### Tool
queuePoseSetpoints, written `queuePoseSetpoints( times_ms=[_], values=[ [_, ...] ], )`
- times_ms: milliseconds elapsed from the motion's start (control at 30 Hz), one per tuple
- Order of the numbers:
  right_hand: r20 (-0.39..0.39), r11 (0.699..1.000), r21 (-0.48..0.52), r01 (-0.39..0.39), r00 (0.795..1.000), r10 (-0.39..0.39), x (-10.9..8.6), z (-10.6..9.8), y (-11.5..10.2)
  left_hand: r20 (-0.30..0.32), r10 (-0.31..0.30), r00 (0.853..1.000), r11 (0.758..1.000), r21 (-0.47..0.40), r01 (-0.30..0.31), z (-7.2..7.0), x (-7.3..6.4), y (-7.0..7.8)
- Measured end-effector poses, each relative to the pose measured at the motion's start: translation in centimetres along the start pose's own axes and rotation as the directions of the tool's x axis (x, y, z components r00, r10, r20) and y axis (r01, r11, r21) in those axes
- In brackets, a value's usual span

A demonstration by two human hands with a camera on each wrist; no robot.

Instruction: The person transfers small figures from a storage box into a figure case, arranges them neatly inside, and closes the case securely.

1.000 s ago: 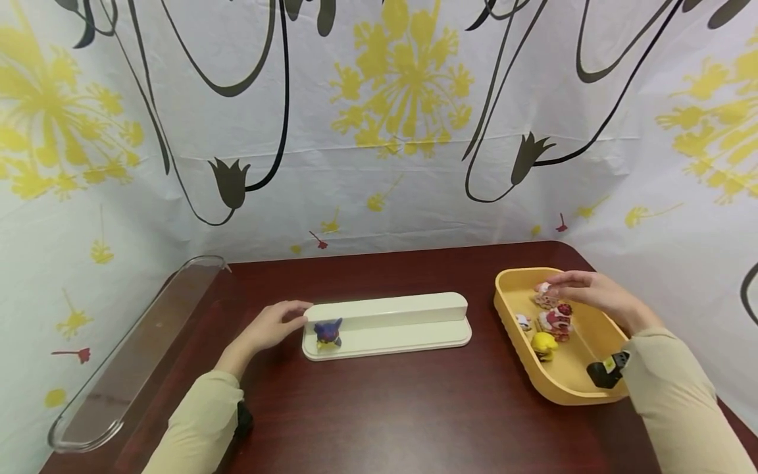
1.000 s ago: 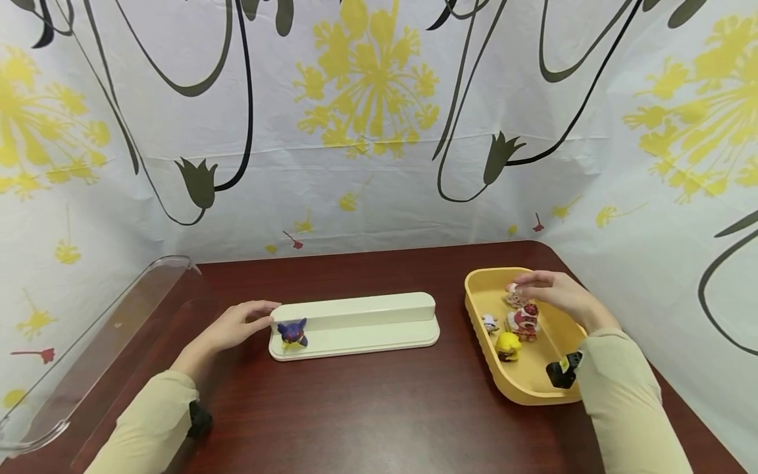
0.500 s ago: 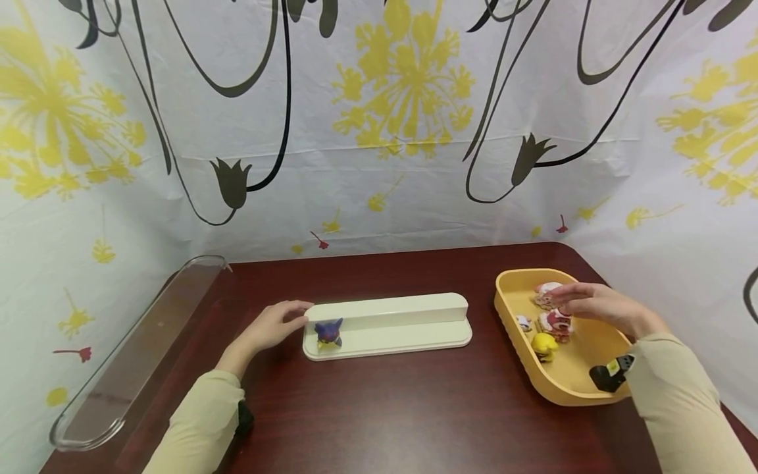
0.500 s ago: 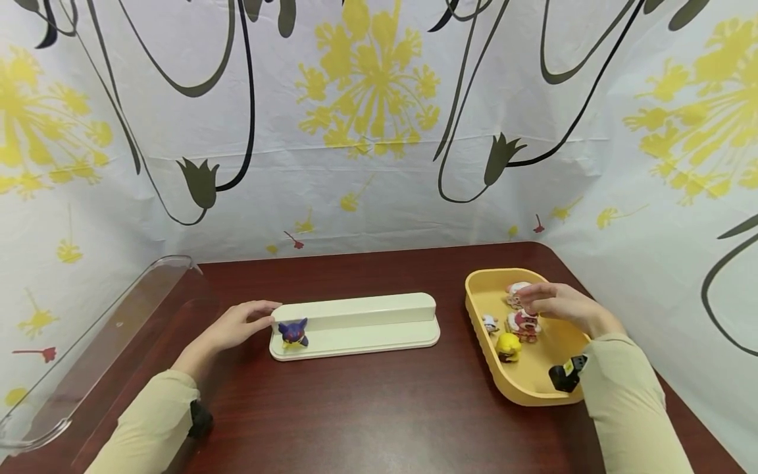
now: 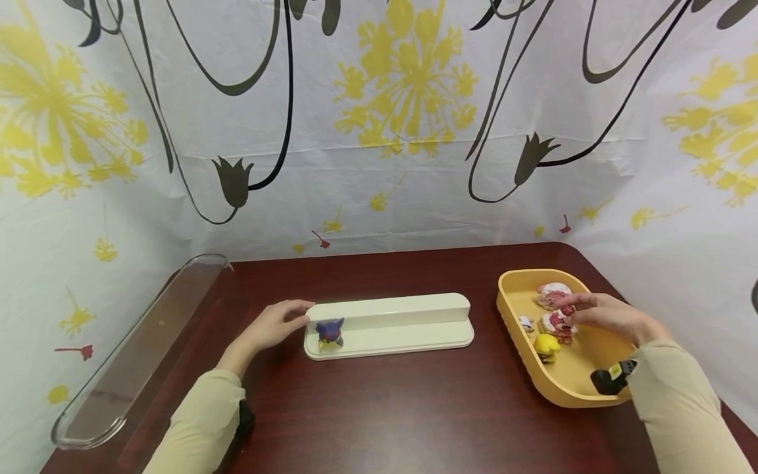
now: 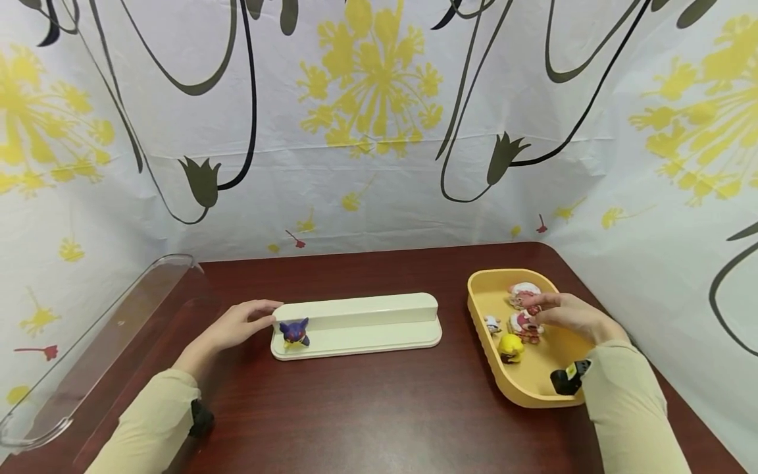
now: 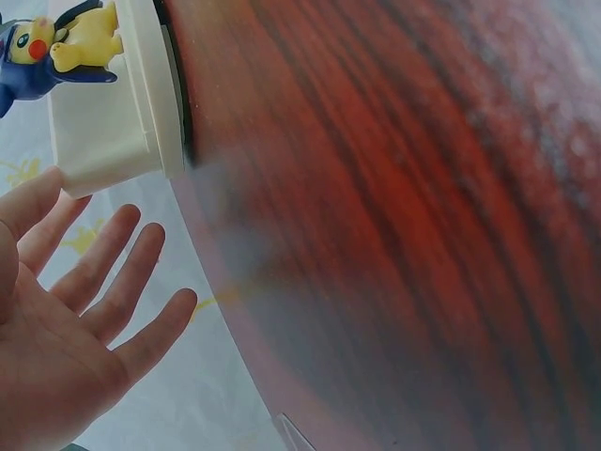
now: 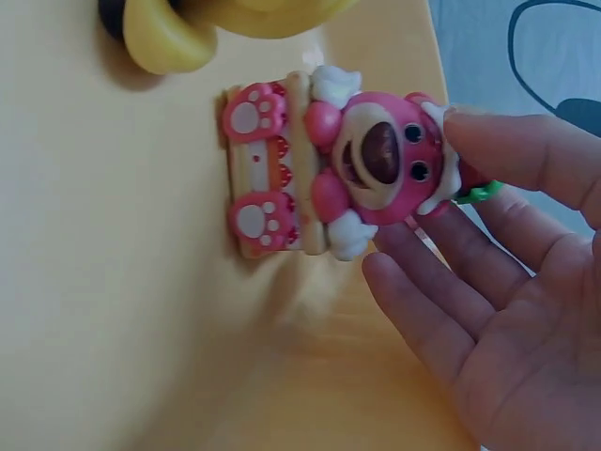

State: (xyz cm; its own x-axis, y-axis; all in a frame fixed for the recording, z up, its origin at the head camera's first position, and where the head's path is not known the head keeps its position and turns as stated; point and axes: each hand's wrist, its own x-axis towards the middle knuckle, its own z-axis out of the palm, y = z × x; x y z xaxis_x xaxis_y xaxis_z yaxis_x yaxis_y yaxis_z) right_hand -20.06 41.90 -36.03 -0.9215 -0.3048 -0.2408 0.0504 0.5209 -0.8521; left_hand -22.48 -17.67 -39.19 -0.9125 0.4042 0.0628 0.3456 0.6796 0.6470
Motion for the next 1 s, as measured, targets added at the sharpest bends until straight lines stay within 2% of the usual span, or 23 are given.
queuePoseSetpoints(
  times_ms=[167,333,633,1000],
  values=[
    [0.006,1.000,0.009,-0.003,1.000,0.003,0.29,0.13,0.43,0.001,0.009,1.000,1.000,-0.003,-0.009,-0.04,-0.04,0.01],
    [0.010,1.000,0.000,-0.007,1.000,0.007,0.46,0.25,0.62,-0.001,-0.008,1.000,1.000,-0.007,0.008,-0.01,-0.01,0.01],
    [-0.005,1.000,-0.005,-0.020,1.000,0.020,0.54,0.43,0.51,-0.017,0.029,0.999,0.999,0.028,-0.029,0.06,0.10,-0.23],
    [0.005,0.999,0.015,0.032,0.999,-0.033,0.42,0.47,0.81,-0.018,0.038,0.999,0.999,0.028,-0.038,0.04,0.06,-0.24]
  ],
)
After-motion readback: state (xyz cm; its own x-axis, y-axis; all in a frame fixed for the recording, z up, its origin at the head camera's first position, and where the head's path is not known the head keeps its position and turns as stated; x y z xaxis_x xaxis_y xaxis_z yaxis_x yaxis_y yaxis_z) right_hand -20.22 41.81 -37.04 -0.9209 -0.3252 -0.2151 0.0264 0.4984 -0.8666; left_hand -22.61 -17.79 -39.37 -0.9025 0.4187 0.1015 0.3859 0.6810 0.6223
